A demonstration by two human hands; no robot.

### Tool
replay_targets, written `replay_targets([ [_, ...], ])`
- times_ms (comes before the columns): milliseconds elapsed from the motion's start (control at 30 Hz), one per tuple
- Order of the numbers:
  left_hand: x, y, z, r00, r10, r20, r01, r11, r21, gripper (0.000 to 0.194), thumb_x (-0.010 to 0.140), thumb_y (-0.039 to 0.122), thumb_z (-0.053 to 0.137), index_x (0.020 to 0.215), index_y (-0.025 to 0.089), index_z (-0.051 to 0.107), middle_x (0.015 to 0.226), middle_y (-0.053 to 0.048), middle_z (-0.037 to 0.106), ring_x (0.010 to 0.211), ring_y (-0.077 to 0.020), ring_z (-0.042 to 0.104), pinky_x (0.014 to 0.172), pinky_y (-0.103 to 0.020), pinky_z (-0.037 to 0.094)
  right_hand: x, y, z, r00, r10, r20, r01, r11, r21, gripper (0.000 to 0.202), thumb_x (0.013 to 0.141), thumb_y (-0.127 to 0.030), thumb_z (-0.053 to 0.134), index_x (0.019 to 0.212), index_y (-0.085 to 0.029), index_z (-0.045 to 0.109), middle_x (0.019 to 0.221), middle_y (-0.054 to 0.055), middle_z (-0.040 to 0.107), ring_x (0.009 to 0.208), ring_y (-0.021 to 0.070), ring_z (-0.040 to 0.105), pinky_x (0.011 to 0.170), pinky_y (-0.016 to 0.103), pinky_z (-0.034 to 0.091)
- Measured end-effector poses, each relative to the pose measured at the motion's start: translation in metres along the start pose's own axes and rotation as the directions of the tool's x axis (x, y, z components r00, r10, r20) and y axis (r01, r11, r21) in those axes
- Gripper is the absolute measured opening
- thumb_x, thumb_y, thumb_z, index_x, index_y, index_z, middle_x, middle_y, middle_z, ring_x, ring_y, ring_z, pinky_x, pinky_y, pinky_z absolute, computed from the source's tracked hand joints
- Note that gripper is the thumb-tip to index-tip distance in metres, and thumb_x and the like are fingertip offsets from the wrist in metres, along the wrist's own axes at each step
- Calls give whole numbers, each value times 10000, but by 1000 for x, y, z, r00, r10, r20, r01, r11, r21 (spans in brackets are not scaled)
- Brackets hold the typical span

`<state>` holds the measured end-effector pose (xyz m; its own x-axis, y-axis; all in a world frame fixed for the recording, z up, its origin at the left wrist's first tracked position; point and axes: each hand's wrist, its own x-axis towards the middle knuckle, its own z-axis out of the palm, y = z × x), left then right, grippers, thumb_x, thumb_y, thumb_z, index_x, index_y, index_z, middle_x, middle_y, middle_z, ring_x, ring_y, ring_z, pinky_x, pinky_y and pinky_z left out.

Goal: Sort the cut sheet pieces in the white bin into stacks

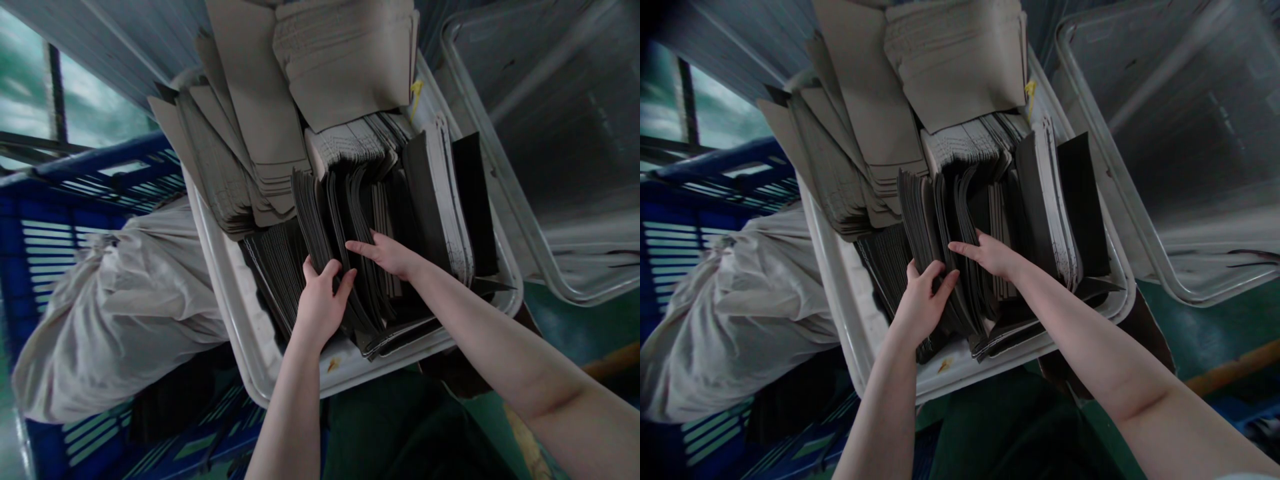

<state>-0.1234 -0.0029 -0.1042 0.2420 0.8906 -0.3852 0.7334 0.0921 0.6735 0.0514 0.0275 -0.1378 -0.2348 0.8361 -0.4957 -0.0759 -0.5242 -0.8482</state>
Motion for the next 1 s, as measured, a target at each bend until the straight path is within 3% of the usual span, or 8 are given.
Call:
replay_targets([
  [400,1,-1,0,1000,20,4,-20,1000,23,308,875,498,401,909,216,521,1276,-104,328,854,-164,585,835,-391,491,2,4,-2,1000,-14,-9,14,999,-40,525,777,-501,631,1192,-193,539,1150,64,647,1078,218,593,1005,397,427],
  [567,0,3,4,993,31,-116,-27,999,37,339,849,374,499,1167,275,436,1274,-91,395,1117,-236,515,825,-386,506,3,6,-4,999,1,-40,-5,996,-92,566,763,-553,616,1194,-193,544,1133,64,653,1078,234,591,998,416,425],
  [633,0,5,4,991,33,-131,-25,998,60,400,848,295,497,1236,318,404,1358,-75,338,1147,-229,506,849,-382,502,3,7,-4,999,-2,-54,-4,993,-116,582,757,-573,609,1195,-195,547,1137,62,652,1088,237,585,1006,420,414],
  [700,0,6,5,996,14,-83,-4,993,119,303,866,282,456,1163,322,500,1423,-62,249,1054,-211,571,858,-384,501,2,6,-3,998,-7,-64,-1,992,-128,592,761,-590,592,1196,-191,548,1152,62,646,1101,232,578,1021,415,400],
  [767,0,9,5,999,-6,-54,15,985,173,236,884,349,422,1040,281,585,1443,-68,201,956,-198,615,856,-387,501,1,5,-1,997,-11,-79,0,991,-133,593,777,-605,560,1197,-187,549,1178,65,634,1119,225,568,1038,405,382],
  [900,1,15,7,998,-12,-68,27,976,217,421,838,584,399,972,243,606,1450,-104,175,921,-223,628,808,-396,516,0,3,2,994,-4,-113,-13,989,-150,605,799,-626,509,1200,-176,552,1220,78,611,1166,225,540,1069,387,348],
  [1000,2,18,8,998,-5,-65,21,970,243,477,821,633,370,971,242,600,1447,-118,174,966,-251,614,774,-393,520,0,3,2,989,10,-145,-35,985,-170,625,802,-645,484,1212,-177,550,1235,79,602,1197,229,515,1079,389,335],
])
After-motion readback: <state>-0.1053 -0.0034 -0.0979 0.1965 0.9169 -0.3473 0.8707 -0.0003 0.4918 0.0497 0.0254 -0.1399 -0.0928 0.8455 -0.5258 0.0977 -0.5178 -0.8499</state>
